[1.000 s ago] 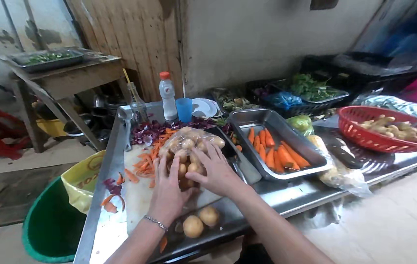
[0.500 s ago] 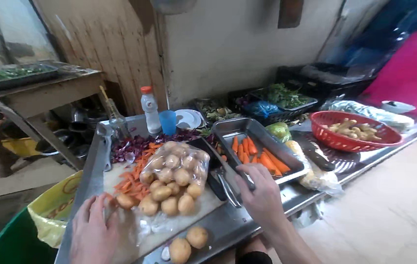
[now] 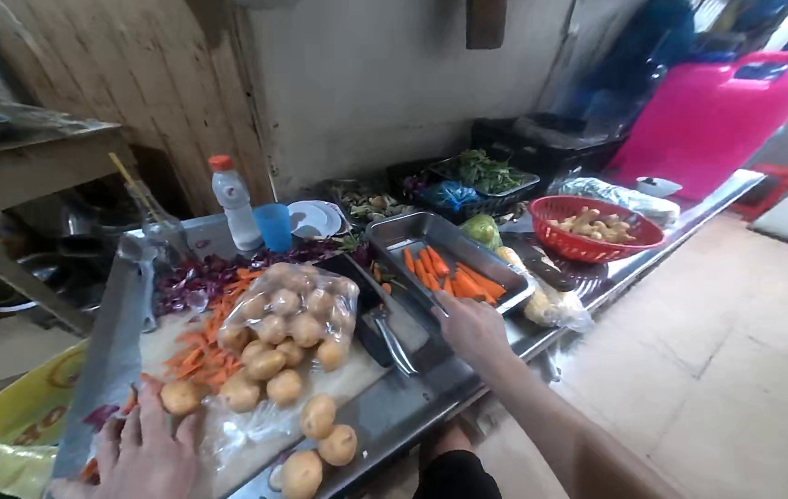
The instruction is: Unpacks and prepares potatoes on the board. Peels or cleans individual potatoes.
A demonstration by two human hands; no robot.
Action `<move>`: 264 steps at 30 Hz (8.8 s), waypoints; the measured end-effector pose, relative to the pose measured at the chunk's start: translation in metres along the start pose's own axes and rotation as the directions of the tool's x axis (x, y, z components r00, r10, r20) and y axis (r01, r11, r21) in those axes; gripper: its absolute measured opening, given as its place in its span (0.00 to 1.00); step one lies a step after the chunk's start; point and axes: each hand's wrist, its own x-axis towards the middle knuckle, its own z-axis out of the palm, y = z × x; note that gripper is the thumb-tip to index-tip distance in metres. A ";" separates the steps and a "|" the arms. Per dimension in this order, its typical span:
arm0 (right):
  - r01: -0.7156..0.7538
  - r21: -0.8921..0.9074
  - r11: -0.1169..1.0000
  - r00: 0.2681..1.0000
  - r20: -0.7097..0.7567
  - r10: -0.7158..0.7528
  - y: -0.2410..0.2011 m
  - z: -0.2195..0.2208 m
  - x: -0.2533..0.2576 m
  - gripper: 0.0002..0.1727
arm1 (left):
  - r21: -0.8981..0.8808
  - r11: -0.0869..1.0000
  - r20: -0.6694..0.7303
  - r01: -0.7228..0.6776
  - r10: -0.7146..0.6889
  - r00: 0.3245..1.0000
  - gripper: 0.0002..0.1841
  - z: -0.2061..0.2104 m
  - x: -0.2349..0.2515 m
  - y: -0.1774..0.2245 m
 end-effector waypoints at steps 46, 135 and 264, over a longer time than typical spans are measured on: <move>-0.358 0.575 0.736 0.820 0.570 -0.046 -0.147 -0.024 0.041 0.53 | -0.486 0.846 0.346 0.221 -0.046 0.937 0.48 -0.075 0.095 0.078; -0.063 0.532 0.844 0.932 0.335 -0.141 -0.054 -0.093 -0.023 0.21 | -0.848 -0.331 0.384 0.413 0.153 0.911 0.21 -0.062 -0.024 0.036; 0.703 0.354 0.617 0.711 -0.337 -0.617 -0.199 0.002 0.066 0.39 | -0.890 -0.313 0.388 0.332 -0.136 0.912 0.26 -0.058 0.074 0.112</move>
